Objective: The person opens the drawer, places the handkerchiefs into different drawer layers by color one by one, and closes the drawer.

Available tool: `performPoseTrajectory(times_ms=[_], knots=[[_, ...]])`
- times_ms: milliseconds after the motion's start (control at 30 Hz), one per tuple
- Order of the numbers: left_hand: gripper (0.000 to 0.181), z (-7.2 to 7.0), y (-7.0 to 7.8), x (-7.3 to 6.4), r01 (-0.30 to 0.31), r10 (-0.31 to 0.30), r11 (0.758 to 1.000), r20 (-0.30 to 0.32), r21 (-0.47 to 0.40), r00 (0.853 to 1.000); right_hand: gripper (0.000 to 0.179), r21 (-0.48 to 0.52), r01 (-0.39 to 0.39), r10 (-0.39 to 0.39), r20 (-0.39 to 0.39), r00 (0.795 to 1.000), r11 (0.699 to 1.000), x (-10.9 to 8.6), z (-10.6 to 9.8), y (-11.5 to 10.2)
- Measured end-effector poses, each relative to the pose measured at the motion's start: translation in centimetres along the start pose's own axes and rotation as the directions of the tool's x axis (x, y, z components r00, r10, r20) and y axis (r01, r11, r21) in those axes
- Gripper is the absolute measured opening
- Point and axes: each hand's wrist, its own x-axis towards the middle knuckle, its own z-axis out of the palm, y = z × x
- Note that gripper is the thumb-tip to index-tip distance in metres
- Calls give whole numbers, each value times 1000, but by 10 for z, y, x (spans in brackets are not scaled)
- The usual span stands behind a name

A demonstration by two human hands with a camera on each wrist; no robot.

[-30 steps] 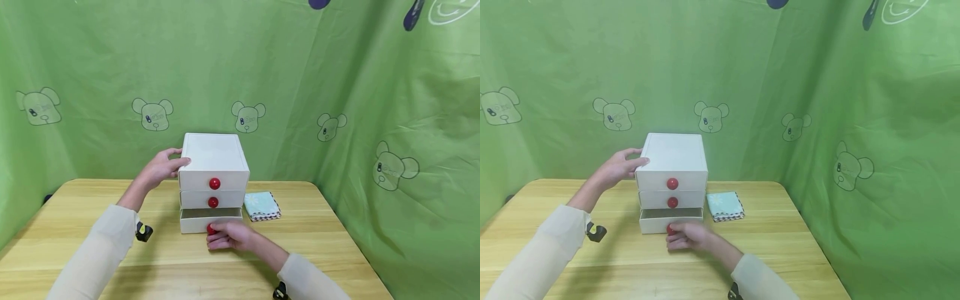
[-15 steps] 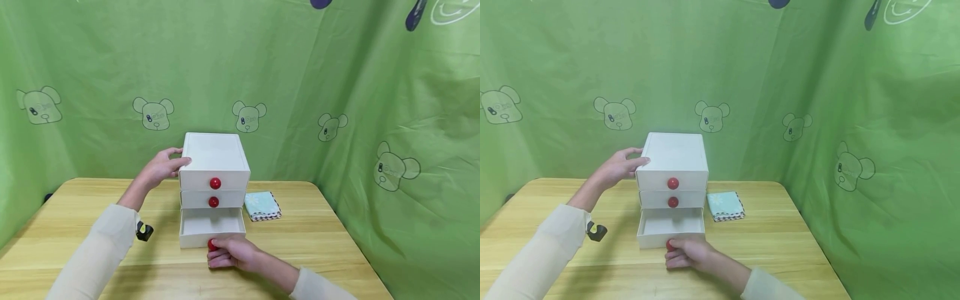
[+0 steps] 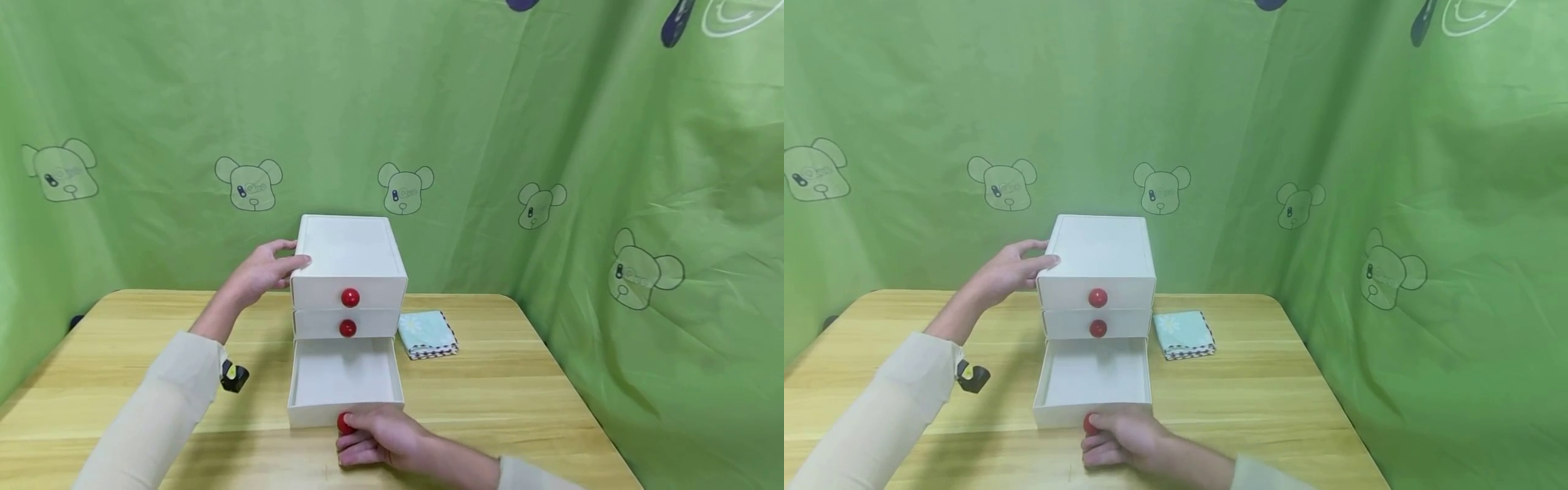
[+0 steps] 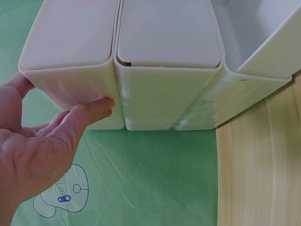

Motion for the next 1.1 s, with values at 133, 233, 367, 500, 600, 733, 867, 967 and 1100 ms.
performPoseTrajectory(times_ms=[133, 233, 367, 500, 600, 733, 867, 967, 1100], knots=[[85, 0, 0, 1, -3, 3, 1000, 2, -9, 1000, 33, -11, -17, 16, -10, 1000, 1000, -7, 5, 3], [85, 0, 0, 0, 0, 0, 1000, 3, -12, 1000, 33, -16, -25, 24, -19, 1000, 1000, -10, 7, 4], [85, 0, 1, 0, 4, -4, 1000, 7, -8, 1000, 33, -6, -34, 34, -17, 999, 999, -14, 7, 7], [85, 0, 1, 0, 8, -8, 1000, 10, -10, 1000, 35, 6, -36, 36, -4, 999, 999, -17, 7, 9], [85, -1, 0, 0, 11, -11, 1000, 8, -17, 1000, 35, 9, -31, 31, 3, 1000, 999, -19, 8, 11], [85, -1, 0, 0, 11, -11, 1000, 7, -28, 1000, 36, 11, -23, 23, -2, 1000, 1000, -21, 9, 13], [85, 1, 1, -1, 8, -8, 999, 10, -32, 1000, 36, 21, -18, 19, -5, 1000, 1000, -23, 10, 14], [84, 1, 1, -1, 10, -10, 1000, 10, -27, 1000, 38, 26, -26, 26, 1, 1000, 999, -23, 9, 14], [85, 1, 1, -1, 10, -9, 1000, 10, -27, 1000, 40, 19, -49, 49, 17, 999, 999, -24, 8, 13]])
